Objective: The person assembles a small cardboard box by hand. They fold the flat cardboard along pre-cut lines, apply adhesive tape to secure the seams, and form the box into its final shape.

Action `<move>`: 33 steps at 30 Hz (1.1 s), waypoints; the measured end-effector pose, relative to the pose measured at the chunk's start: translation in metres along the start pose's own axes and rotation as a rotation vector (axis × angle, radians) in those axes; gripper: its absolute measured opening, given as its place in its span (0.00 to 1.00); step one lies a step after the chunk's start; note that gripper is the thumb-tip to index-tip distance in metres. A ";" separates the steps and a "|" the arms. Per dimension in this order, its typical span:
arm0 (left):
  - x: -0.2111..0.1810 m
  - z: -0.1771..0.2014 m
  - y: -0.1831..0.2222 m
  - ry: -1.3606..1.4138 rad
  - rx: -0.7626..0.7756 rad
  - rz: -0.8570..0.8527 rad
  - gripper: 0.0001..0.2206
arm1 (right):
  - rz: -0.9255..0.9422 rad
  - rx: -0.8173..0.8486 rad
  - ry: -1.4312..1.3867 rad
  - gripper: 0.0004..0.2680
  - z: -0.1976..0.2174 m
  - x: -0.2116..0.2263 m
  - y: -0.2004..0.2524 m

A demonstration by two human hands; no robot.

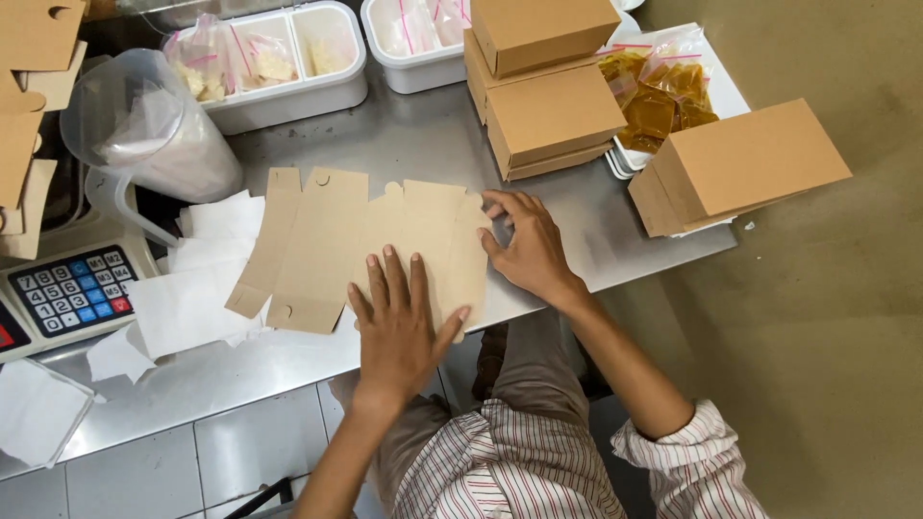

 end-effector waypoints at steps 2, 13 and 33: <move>-0.003 -0.001 0.001 0.010 0.000 -0.008 0.43 | -0.021 0.001 -0.070 0.19 0.005 -0.001 0.004; -0.011 -0.007 0.004 -0.016 0.069 -0.039 0.49 | -0.045 0.025 0.007 0.17 0.024 0.012 0.003; 0.008 0.002 0.003 0.209 -0.162 -0.280 0.28 | 0.256 -0.247 0.003 0.07 0.035 0.027 0.059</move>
Point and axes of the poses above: each hand's wrist, its own y-axis away from the middle knuckle, its own z-axis out of the back of the hand, x = y × z, the point moved 3 cm from there along -y, towards the middle knuckle, and after that the axes turned 4 degrees about -z, right-handed, at the moved point
